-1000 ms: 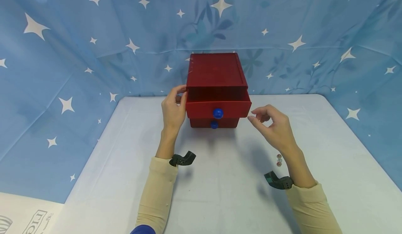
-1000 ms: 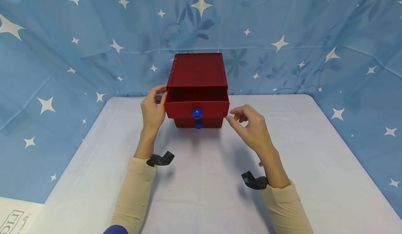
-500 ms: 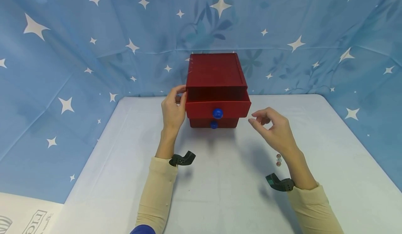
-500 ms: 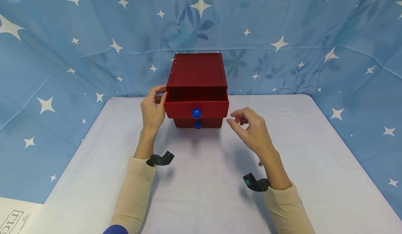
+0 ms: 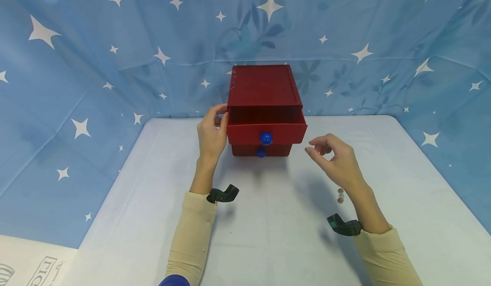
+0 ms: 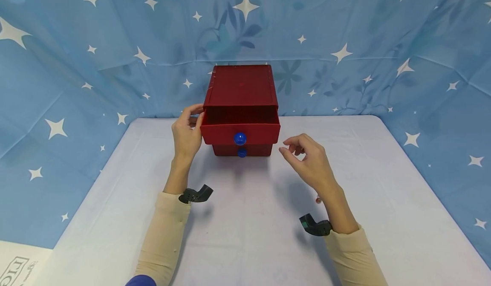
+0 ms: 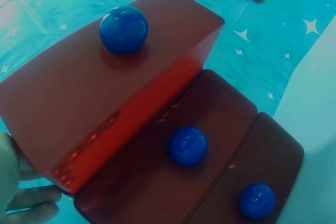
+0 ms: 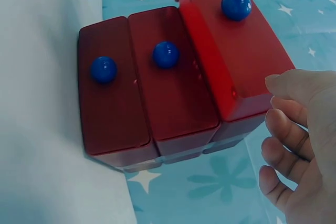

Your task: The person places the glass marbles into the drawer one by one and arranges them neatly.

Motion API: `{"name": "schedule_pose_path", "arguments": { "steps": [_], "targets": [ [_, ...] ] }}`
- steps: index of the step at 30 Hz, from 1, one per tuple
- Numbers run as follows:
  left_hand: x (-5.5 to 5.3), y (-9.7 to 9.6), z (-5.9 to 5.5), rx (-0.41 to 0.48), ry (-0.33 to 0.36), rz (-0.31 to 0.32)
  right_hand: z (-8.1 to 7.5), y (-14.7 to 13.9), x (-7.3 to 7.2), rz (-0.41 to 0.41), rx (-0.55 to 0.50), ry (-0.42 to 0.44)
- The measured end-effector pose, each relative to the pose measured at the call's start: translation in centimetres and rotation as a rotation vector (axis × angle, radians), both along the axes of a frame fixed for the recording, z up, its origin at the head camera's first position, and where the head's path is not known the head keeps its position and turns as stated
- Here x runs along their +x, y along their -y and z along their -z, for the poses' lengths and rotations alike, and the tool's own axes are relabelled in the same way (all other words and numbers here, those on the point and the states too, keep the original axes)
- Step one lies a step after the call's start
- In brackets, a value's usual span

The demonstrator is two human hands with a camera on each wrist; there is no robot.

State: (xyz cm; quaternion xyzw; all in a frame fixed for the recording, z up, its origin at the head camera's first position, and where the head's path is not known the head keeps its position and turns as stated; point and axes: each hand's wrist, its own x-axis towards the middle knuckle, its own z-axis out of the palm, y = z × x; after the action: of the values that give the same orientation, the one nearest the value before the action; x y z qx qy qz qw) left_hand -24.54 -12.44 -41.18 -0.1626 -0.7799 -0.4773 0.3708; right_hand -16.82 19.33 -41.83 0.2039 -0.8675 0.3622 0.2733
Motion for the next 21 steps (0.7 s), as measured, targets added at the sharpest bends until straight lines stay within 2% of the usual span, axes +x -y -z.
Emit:
{"name": "schedule_pose_path", "arguments": {
  "steps": [7, 21],
  "targets": [
    [0.0, 0.0, 0.0, 0.001, 0.001, -0.002, 0.6, -0.5, 0.3, 0.016, 0.033, 0.031],
    [0.1, 0.0, -0.1, 0.016, 0.007, -0.001, 1.5, -1.8, 0.6, 0.022, 0.058, 0.03]
  ]
}}
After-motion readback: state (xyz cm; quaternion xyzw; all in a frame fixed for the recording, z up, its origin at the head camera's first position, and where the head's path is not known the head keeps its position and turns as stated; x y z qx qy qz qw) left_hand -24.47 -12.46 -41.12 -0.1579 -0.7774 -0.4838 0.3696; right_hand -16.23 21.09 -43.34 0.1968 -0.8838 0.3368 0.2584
